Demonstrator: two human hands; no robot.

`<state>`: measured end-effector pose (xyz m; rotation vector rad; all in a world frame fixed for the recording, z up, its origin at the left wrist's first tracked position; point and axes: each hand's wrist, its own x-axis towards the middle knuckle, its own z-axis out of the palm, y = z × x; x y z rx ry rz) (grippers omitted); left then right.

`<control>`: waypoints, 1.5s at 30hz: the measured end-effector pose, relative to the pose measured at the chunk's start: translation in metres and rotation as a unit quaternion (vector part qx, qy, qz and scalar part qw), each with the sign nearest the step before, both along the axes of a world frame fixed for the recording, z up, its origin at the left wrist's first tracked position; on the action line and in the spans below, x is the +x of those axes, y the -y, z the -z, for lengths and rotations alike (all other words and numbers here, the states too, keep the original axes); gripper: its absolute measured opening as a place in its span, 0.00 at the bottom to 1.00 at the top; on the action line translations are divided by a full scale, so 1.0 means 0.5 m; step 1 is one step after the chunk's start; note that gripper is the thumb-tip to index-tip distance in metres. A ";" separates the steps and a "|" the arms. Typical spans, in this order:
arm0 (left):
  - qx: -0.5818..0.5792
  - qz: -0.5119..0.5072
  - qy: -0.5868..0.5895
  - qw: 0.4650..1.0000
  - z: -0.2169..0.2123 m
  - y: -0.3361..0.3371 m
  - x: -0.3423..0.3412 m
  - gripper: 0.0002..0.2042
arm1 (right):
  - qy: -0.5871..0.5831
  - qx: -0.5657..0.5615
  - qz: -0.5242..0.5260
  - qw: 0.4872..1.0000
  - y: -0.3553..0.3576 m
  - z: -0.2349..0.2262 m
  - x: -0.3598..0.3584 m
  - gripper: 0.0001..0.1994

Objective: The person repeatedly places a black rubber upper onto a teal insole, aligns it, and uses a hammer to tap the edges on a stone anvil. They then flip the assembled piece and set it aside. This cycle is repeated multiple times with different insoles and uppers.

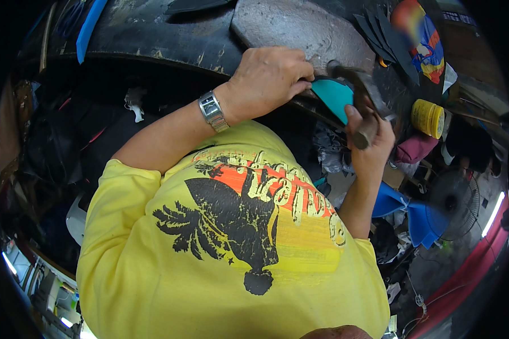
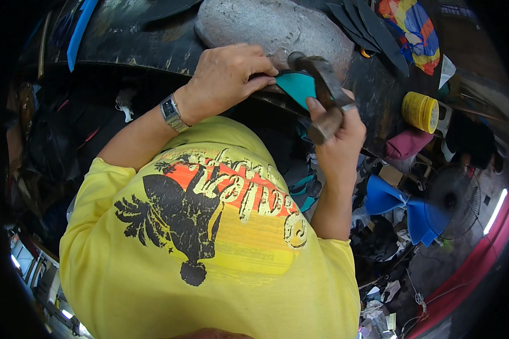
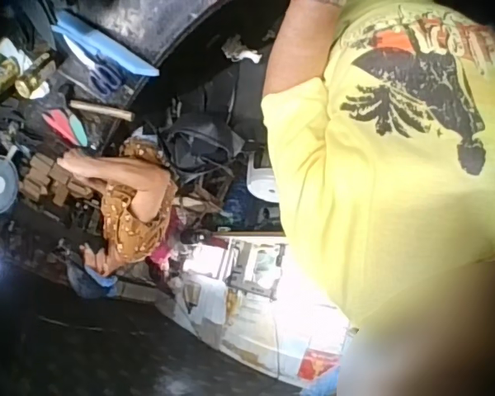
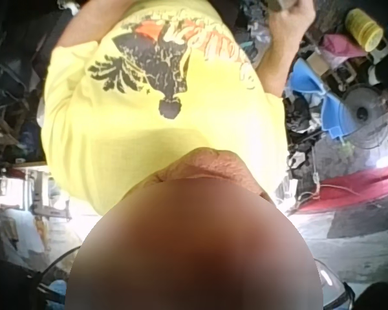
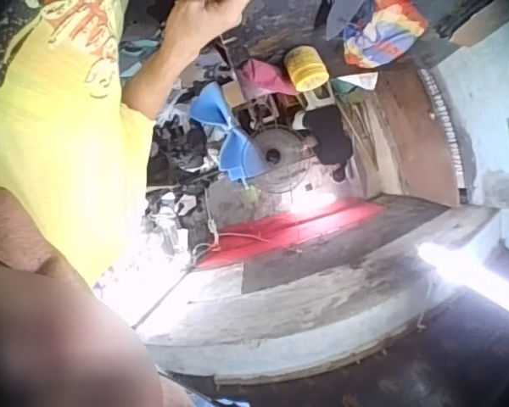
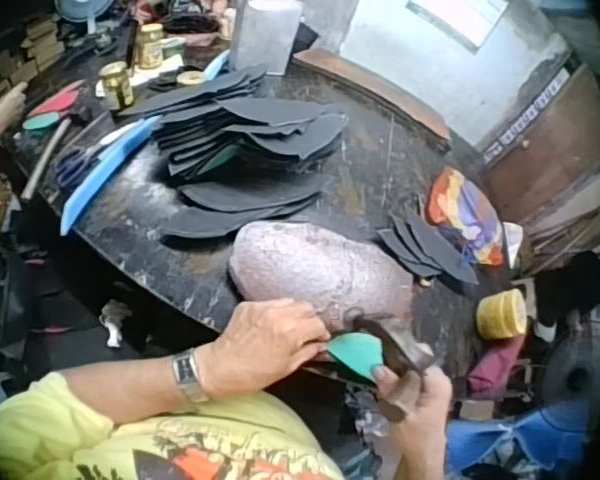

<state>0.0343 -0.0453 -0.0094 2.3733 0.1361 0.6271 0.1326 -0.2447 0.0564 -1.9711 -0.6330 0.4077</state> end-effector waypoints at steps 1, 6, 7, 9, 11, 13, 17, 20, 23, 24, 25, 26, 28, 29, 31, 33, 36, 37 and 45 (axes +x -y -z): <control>0.001 0.000 0.002 1.000 0.000 0.000 -0.001 0.07 | -0.017 0.055 0.024 0.998 0.001 -0.006 -0.005 0.12; 0.005 -0.001 0.018 1.000 -0.001 0.002 -0.004 0.07 | 0.038 -0.022 0.014 0.999 -0.007 0.006 -0.015 0.10; 0.005 -0.003 0.016 1.000 -0.001 0.002 -0.004 0.06 | 0.074 -0.092 -0.061 0.991 -0.010 0.015 -0.011 0.10; 0.008 -0.009 0.015 1.000 0.000 0.003 -0.005 0.06 | 0.108 -0.087 -0.066 0.988 -0.005 0.025 -0.004 0.10; -0.015 -0.017 0.012 1.000 0.000 0.001 -0.011 0.06 | 0.108 -0.078 -0.065 0.989 0.001 0.032 0.001 0.10; -0.023 -0.018 0.018 0.999 0.001 -0.001 -0.010 0.06 | 0.108 -0.065 -0.062 0.990 0.005 0.034 0.006 0.10; -0.020 -0.018 0.028 0.999 0.000 -0.003 -0.011 0.05 | 0.050 -0.084 -0.032 0.995 0.008 0.024 0.010 0.10; -0.003 -0.004 0.047 0.999 -0.002 -0.003 -0.007 0.06 | 0.055 -0.056 -0.019 0.997 0.005 0.010 0.014 0.11; 0.016 0.008 0.053 0.998 -0.003 -0.003 -0.004 0.07 | 0.074 0.026 0.035 0.996 0.004 0.004 0.010 0.11; 0.021 0.013 0.053 0.998 -0.003 -0.003 -0.002 0.07 | 0.081 0.058 0.039 0.994 0.003 0.004 0.009 0.12; 0.023 0.012 0.056 0.998 -0.002 -0.002 0.000 0.07 | 0.062 0.072 0.034 0.995 0.001 0.007 0.006 0.12; 0.025 0.011 0.060 0.998 -0.002 -0.002 0.001 0.07 | 0.083 0.081 0.005 0.993 -0.002 0.009 0.007 0.11; 0.023 0.008 0.065 0.998 0.000 -0.001 0.002 0.08 | 0.149 -0.094 -0.093 0.980 -0.007 0.012 0.008 0.10; 0.019 0.007 0.067 0.998 0.001 0.000 0.001 0.08 | 0.098 -0.100 -0.101 0.985 -0.007 0.011 0.008 0.10; 0.021 0.004 0.066 0.998 0.002 -0.001 0.001 0.08 | 0.066 -0.089 -0.086 0.990 -0.007 0.004 0.015 0.10; 0.029 0.004 0.061 0.998 0.003 0.001 0.000 0.08 | 0.057 -0.085 -0.063 0.993 -0.003 -0.007 0.020 0.11; 0.026 0.005 0.064 0.998 0.003 0.001 0.000 0.07 | 0.090 -0.008 -0.013 0.996 0.005 -0.015 0.015 0.13; 0.028 0.003 0.061 0.998 0.003 0.001 -0.001 0.07 | 0.067 0.034 0.005 0.997 0.006 -0.015 0.013 0.13; 0.031 0.002 0.062 0.998 0.004 0.004 0.002 0.07 | 0.089 -0.117 -0.097 0.984 -0.006 0.002 -0.003 0.09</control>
